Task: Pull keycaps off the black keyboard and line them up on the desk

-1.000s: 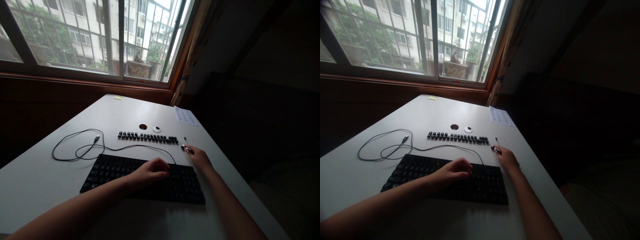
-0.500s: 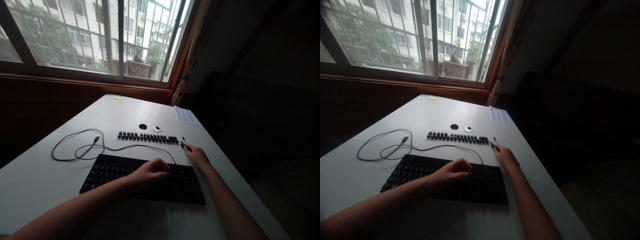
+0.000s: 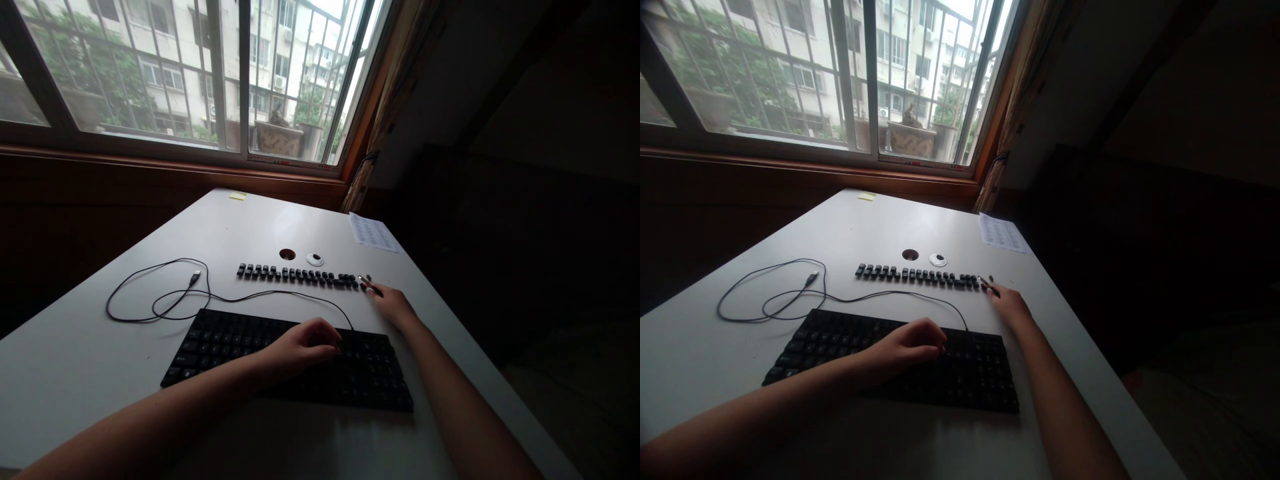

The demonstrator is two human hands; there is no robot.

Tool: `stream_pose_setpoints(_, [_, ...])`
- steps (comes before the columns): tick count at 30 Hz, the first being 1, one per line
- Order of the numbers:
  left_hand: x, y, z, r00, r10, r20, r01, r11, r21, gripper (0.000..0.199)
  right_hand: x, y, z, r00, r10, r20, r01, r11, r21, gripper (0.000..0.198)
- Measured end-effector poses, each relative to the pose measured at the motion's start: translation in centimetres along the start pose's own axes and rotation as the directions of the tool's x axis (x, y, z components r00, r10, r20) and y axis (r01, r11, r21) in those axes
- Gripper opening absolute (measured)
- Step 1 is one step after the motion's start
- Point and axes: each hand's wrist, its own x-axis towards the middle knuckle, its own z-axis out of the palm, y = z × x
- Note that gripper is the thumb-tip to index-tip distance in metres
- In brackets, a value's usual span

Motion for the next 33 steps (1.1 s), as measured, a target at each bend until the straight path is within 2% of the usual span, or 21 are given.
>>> stream_pose_setpoints(33, [0.11,-0.51,-0.11,1.0,0.02,0.021,-0.021,1.0,0.009,0.027,0.15,-0.42,0.8,1.0,0.005,0.009,-0.005,1.0,-0.022,0.042])
